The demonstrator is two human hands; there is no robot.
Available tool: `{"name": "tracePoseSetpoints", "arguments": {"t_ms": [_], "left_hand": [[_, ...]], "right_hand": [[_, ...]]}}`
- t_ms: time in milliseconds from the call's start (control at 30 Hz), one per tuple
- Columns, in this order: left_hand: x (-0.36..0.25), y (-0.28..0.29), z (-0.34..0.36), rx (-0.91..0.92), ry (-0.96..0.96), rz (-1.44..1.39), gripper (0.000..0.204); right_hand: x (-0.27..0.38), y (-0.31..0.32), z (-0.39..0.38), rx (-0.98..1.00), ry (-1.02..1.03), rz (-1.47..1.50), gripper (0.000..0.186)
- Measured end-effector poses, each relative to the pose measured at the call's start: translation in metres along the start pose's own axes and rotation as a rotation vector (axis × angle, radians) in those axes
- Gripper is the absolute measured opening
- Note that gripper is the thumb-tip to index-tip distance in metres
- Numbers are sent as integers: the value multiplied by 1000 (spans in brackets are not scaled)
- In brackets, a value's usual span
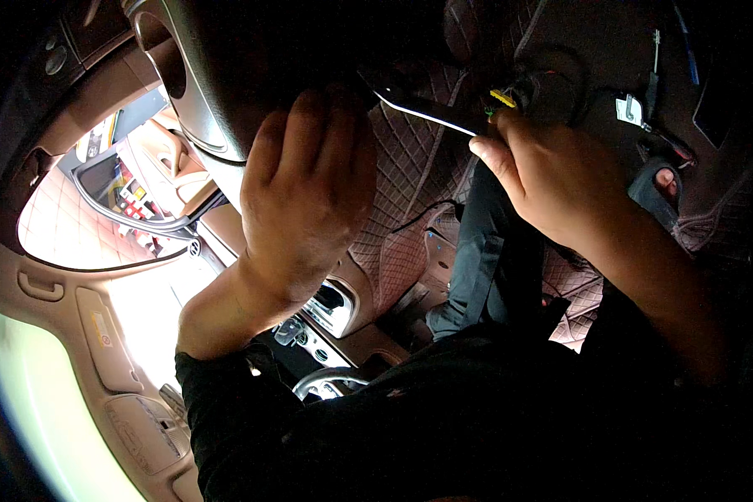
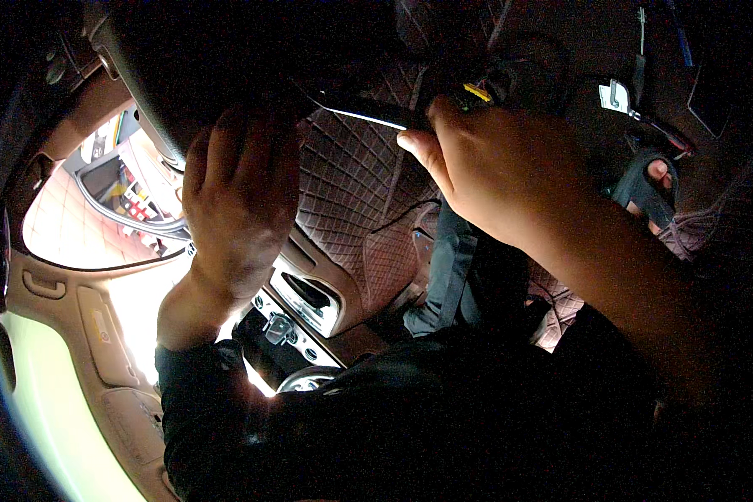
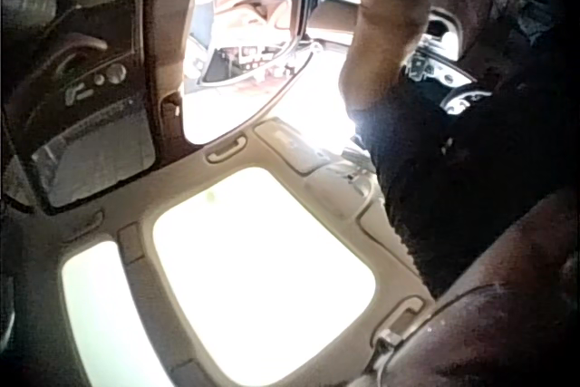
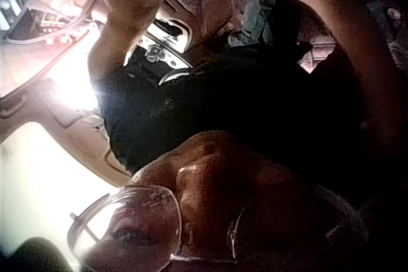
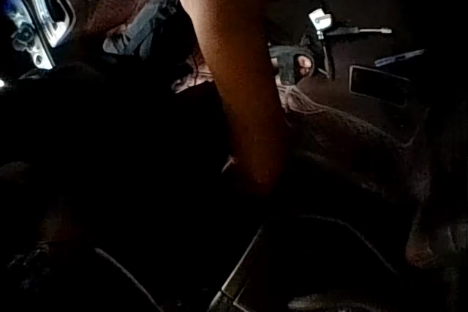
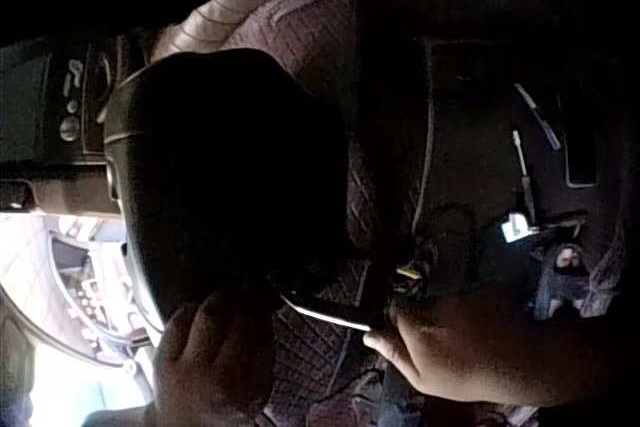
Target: The person works on electrical wiring inside a car door using a flat-bladed tool and a small screwdriver. They use the flat-bladed tool to pull wires through an opening in the door panel and then use the screwdriver to manipulate a small blue connector and wires.
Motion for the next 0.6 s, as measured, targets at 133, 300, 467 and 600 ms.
{"name": "tracePoseSetpoints", "arguments": {"t_ms": [133, 300, 467, 600], "left_hand": [[1, -1, -2, -20, 24, -9, 29], [4, -2, -7, -41, 55, -14, 30], [5, 4, -4, -20, 100, -138, 30], [-1, 20, -17, -248, 161, -453, 29]], "right_hand": [[1, -2, 3, 34, 3, 14, 41], [3, -3, 2, 103, -23, 32, 40], [5, 2, 3, 78, -3, 17, 40], [13, 5, 9, 157, -60, -32, 40]]}}
Point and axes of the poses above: each hand's wrist, its own z-axis towards the middle knuckle, its own y-axis out of the back of the hand, x = y × z, the point moved 6 cm from there along z, towards the middle knuckle, and after that the axes turned 1 degree about y, right-handed, at the moved point
